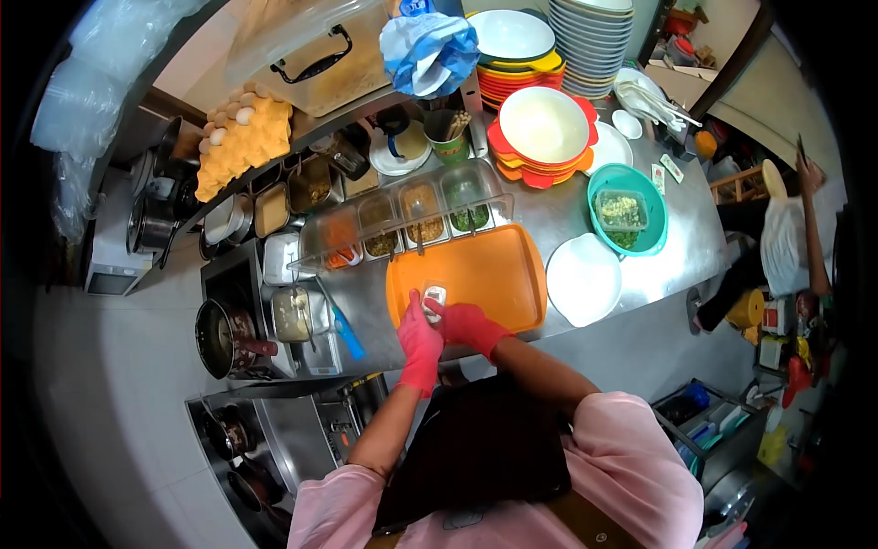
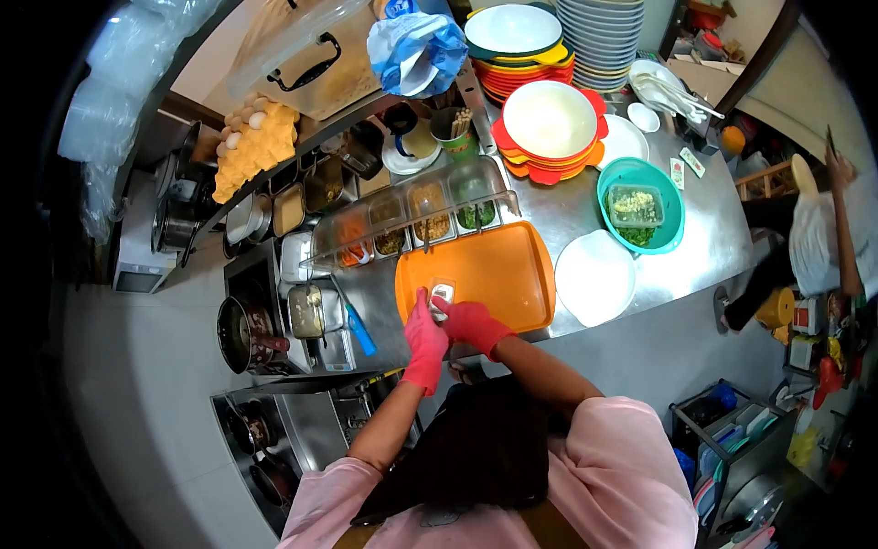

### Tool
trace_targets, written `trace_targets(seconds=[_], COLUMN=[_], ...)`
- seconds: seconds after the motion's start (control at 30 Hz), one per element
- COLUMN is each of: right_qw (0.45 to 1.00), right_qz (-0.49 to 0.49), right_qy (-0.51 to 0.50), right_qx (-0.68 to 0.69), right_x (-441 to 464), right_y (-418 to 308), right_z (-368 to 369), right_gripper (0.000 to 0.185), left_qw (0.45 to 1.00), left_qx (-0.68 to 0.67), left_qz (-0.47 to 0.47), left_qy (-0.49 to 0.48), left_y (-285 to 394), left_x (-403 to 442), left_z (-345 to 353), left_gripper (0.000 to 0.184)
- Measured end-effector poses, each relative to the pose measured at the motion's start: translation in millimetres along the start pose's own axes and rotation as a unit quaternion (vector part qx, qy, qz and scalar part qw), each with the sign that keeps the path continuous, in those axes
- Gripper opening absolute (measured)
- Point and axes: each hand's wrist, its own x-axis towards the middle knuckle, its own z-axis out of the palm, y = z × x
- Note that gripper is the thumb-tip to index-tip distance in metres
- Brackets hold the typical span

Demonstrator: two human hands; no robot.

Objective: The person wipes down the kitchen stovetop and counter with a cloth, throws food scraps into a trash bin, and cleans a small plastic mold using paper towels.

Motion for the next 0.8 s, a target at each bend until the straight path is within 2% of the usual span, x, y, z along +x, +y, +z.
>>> trace_targets(seconds=[0.1,0.23,0.3,0.33,0.4,0.53,0.6,0.67,0.7,0.8], right_qw=[0.999,0.997,1.0,1.0,0.993,0.964,0.965,0.964,0.949,0.953], right_qz=[0.009,0.068,0.02,-0.005,-0.009,-0.093,-0.171,-0.227,-0.291,-0.299], right_qy=[-0.018,-0.012,0.007,0.013,0.112,0.229,0.185,0.127,0.101,0.035], right_qx=[-0.045,-0.035,-0.012,-0.002,0.041,0.094,0.079,0.058,0.064,-0.001], right_x=[-0.1,-12.2,-21.3,-26.0,-26.3,-41.5,-36.9,-31.9,-30.2,-43.3], right_y=[-1.2,-23.9,-30.5,-30.1,-25.7,-54.4,-63.9,-74.0,-80.9,-120.2], right_z=[-1.2,-17.8,-21.5,-20.0,-15.0,-26.8,-16.7,-0.1,5.5,19.3], right_gripper=[0.084,0.07,0.059,0.054,0.047,0.047,0.049,0.049,0.048,0.044], left_qw=[0.999,0.998,0.999,0.999,0.994,0.991,0.985,0.98,0.979,0.981], left_qx=[0.046,0.059,0.039,0.014,-0.037,-0.121,-0.139,-0.176,-0.179,-0.179], left_qz=[0.009,0.007,0.011,0.019,0.033,0.032,0.068,0.046,0.035,-0.037], left_qy=[0.023,0.016,0.01,0.036,0.094,0.053,0.073,0.087,0.094,0.071], left_y=[-13.8,-7.2,-16.7,-26.6,-44.8,-22.8,-32.2,-42.4,-48.8,-67.4], left_x=[5.4,8.5,4.3,-0.9,-8.5,-42.5,-64.3,-88.9,-101.5,-144.6], left_z=[19.2,9.2,7.2,10.5,14.4,-61.1,-81.6,-98.5,-105.7,-130.6], left_gripper=[0.072,0.063,0.06,0.061,0.063,0.065,0.066,0.062,0.06,0.058])
